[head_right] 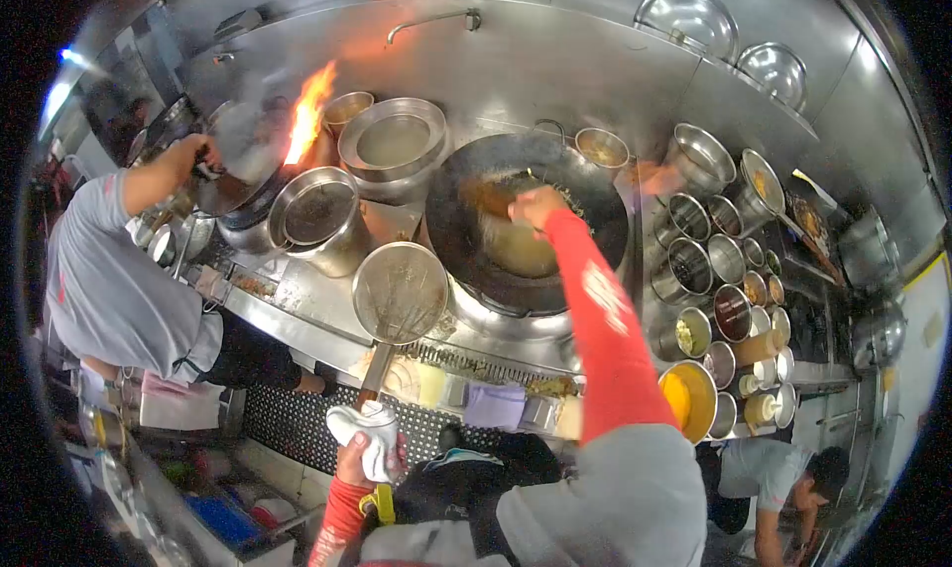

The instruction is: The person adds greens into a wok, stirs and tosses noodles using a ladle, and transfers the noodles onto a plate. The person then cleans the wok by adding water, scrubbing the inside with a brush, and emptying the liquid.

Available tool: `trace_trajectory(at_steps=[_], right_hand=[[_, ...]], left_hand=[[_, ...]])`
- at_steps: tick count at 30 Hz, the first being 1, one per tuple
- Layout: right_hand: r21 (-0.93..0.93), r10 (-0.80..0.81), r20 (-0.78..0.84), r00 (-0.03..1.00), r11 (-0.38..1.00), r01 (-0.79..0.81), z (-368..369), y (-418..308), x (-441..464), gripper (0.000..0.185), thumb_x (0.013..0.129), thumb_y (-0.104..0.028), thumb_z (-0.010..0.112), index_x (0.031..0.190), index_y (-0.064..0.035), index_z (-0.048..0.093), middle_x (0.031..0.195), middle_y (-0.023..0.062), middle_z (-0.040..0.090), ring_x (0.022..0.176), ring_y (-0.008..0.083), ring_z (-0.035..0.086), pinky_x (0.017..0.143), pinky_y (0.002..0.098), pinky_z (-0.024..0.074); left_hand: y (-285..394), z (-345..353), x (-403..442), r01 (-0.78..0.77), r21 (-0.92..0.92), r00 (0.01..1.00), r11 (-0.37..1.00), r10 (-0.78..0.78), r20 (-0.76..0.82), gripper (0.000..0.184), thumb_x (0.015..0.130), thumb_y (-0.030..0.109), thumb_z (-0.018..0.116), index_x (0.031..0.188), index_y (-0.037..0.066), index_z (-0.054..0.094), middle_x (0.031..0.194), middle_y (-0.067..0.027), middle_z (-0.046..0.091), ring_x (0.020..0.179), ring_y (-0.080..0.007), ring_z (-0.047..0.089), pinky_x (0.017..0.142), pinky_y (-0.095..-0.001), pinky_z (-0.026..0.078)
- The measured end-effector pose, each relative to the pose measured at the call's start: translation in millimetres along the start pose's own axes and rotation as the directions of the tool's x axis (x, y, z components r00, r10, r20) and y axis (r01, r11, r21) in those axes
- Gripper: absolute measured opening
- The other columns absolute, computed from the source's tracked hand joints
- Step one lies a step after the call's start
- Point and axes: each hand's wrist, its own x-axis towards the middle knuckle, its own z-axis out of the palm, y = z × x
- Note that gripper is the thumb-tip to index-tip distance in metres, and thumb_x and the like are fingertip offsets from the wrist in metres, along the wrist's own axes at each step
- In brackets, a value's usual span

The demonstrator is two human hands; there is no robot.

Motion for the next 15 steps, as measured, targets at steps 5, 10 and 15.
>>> trace_trajectory(at_steps=[5, 10, 15], right_hand=[[-0.707, -0.776, -0.308, 0.55, 0.574, 0.413, 92, 56, -8, 0.041, 0.077, -0.033, 0.07, 0.11, -0.0072, 0.069, 0.093, 0.0179, 0.069, 0.086, 0.0309, 0.067, 0.08, 0.045, 0.051], [-0.377, -0.144, -0.057, 0.988, 0.919, 0.112, 16, 7, 3, 0.042, 0.076, -0.032, 0.069, 0.111, -0.0083, 0.069, 0.105, 0.0204, 0.066, 0.091, 0.0276, 0.068, 0.087, 0.0373, 0.0511], [-0.527, -0.526, -0.309, 0.792, 0.788, 0.317, 70, 23, -15, 0.04, 0.076, -0.035, 0.066, 0.107, -0.0094, 0.07, 0.101, 0.0193, 0.067, 0.091, 0.0322, 0.066, 0.085, 0.039, 0.051]], left_hand=[[20, 30, 3, 0.003, 0.052, 0.994, 0.999, -0.009, 0.105, 0.074, 0.073, 0.044, 0.073, 0.121, -0.006, 0.046, 0.089, -0.0189, 0.063, 0.067, -0.0253, 0.064, 0.055, -0.0333, 0.054], [25, 31, -15, -0.021, 0.039, 1.0, 0.999, 0.021, -0.001, 0.075, 0.072, 0.04, 0.073, 0.125, -0.003, 0.042, 0.087, -0.0179, 0.061, 0.068, -0.0246, 0.063, 0.055, -0.0317, 0.054], [25, 24, 0, -0.005, -0.028, 0.989, 1.0, 0.009, 0.149, 0.061, 0.079, 0.028, 0.069, 0.125, -0.003, 0.045, 0.096, -0.0208, 0.062, 0.077, -0.0288, 0.064, 0.059, -0.0329, 0.055]])
